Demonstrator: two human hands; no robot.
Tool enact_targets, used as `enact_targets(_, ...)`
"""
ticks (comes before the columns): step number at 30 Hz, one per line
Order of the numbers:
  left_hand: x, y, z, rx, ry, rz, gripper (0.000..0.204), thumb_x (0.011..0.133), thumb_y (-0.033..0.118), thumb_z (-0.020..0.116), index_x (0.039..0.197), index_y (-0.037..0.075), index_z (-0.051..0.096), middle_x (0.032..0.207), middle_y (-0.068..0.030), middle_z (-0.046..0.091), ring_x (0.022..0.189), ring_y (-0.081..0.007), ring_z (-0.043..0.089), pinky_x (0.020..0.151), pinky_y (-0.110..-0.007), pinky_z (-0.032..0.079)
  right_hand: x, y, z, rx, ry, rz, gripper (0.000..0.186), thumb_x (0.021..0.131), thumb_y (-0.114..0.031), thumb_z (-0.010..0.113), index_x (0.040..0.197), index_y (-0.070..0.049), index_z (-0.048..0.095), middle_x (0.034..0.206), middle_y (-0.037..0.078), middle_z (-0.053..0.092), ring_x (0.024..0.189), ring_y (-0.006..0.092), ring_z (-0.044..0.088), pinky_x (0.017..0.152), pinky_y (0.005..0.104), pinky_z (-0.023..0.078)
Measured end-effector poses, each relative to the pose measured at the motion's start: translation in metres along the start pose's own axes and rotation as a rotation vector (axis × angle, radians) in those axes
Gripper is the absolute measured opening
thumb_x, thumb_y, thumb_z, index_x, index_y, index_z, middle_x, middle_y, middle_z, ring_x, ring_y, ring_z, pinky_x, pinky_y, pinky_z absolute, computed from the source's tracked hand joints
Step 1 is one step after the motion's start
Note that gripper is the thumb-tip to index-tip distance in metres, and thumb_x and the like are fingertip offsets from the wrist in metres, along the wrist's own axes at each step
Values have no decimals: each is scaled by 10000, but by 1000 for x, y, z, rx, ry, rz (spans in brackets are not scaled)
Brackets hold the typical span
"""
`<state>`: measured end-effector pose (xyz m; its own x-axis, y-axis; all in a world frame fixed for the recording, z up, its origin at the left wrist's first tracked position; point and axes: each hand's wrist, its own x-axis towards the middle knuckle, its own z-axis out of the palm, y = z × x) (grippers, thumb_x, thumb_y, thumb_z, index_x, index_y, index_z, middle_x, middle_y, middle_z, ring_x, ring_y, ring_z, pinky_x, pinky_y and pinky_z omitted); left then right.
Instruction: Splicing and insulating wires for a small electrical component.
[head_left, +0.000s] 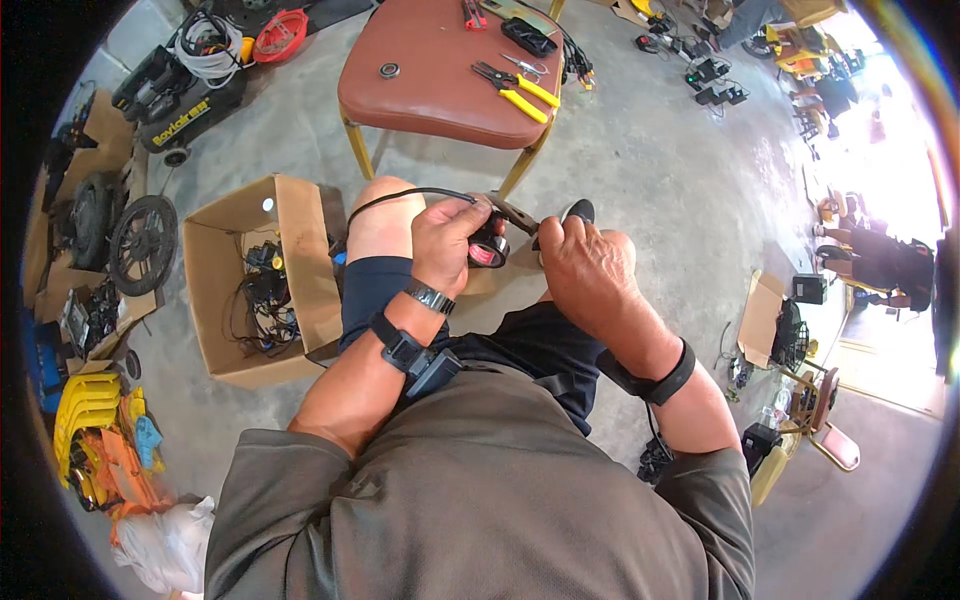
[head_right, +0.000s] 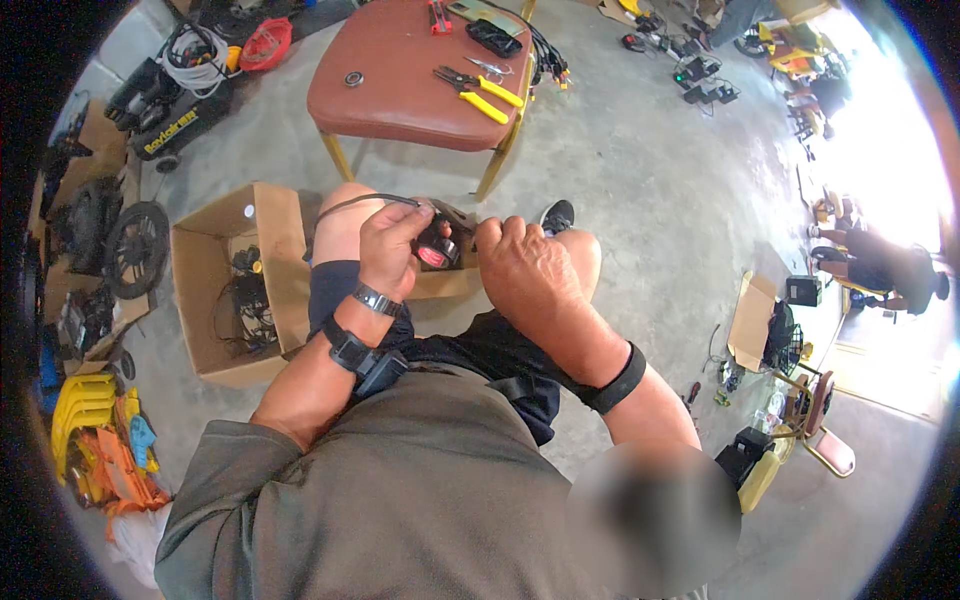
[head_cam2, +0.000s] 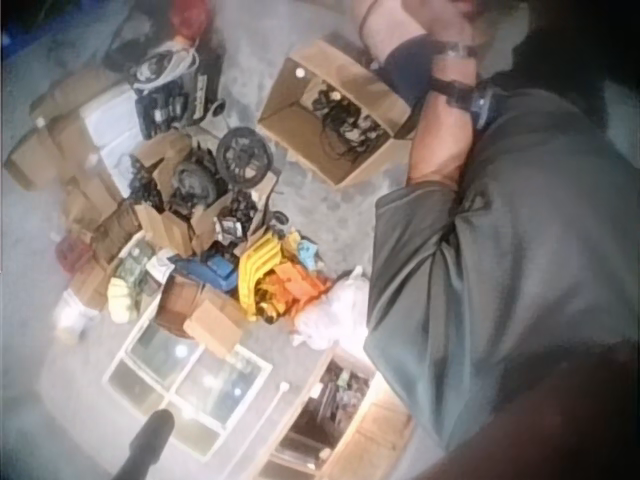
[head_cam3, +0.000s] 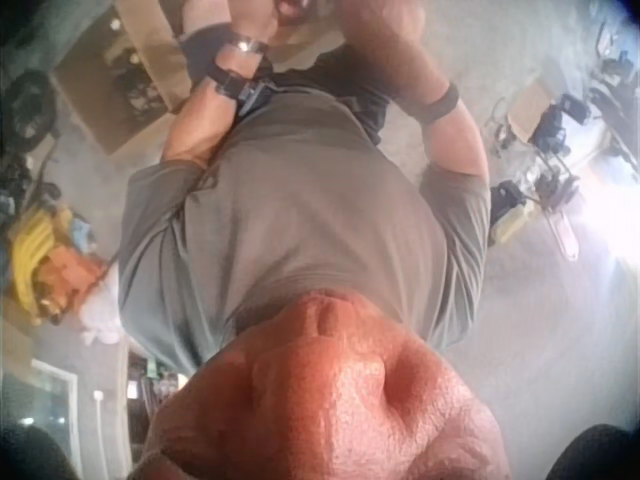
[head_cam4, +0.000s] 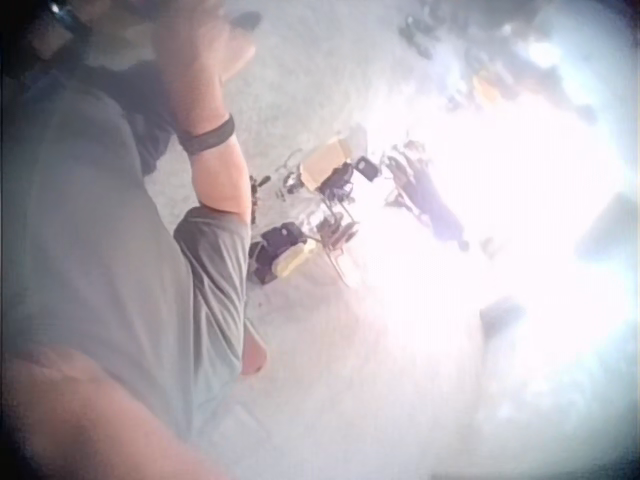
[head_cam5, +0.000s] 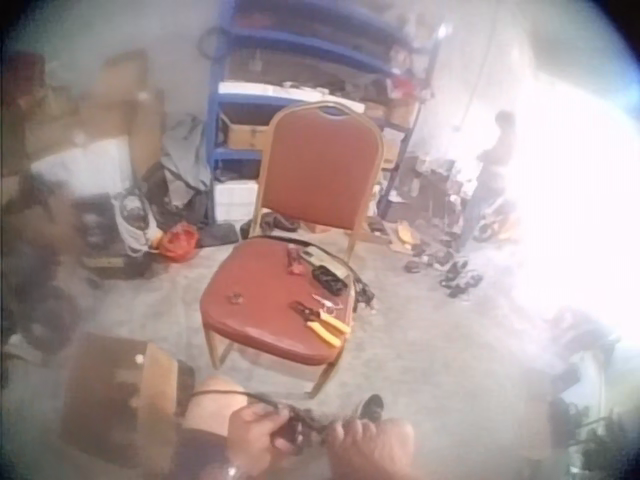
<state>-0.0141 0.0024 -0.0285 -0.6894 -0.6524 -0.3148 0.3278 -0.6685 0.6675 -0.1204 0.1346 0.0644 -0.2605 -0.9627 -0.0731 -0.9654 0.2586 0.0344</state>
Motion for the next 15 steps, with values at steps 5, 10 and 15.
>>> enact_targets(5,5,1,2,69,9,20,92,903,22,606,909,-55,656,798,-118,682,685,-179,663,641,-287,543,-3,-4,7,-33,47,-24,149,828,-83,554,935,6,502,843,170,608,751,306,662,609,387,545)
enact_targets(10,4,8,-5,59,-14,-63,94,892,15,614,947,-50,652,837,-117,687,732,-192,680,676,-299,560,-1,6,-1,139,51,97,126,836,-122,566,921,-37,528,838,154,644,799,314,663,690,432,526)
enact_targets(15,1,7,-23,28,-75,-83,98,887,11,618,956,-47,655,902,-128,692,774,-202,681,736,-326,565,-12,28,-8,458,119,231,222,851,-162,607,1031,-34,581,852,160,671,837,347,656,704,473,493)
